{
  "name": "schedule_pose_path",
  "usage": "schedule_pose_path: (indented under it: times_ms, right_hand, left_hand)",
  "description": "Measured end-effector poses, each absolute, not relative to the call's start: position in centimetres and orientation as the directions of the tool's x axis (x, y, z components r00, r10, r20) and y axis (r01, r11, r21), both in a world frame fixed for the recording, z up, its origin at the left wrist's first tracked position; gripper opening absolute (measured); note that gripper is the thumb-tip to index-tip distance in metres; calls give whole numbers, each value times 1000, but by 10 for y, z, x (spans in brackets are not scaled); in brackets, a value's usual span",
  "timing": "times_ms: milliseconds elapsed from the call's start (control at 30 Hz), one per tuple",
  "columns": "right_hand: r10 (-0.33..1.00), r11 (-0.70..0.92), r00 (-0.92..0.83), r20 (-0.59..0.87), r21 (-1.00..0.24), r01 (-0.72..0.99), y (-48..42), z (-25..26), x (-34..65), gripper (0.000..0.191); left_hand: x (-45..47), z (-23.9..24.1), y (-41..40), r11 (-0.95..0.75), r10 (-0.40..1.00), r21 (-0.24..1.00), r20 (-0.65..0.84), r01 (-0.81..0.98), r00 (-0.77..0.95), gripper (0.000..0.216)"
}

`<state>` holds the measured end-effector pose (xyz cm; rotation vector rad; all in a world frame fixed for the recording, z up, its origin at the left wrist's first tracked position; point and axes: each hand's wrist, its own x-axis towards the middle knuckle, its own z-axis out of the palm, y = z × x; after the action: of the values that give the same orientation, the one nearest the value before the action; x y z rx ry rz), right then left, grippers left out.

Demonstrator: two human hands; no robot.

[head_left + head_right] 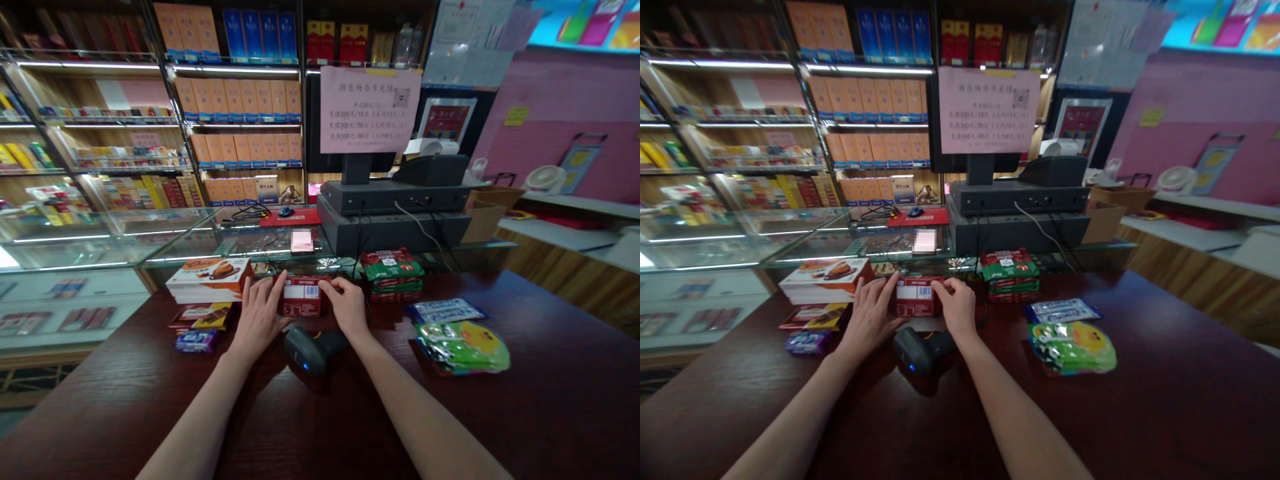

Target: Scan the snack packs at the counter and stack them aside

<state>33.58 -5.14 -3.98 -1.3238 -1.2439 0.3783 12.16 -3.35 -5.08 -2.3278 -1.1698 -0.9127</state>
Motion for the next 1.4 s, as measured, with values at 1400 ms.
schedule_pose_path:
  times_ms: [1400]
  right_hand:
    - [904,407,-116,412,-745,528,-63,-43,365,35]
  left_hand:
    - [102,-48,-31,-527,571,16,747,849,340,83]
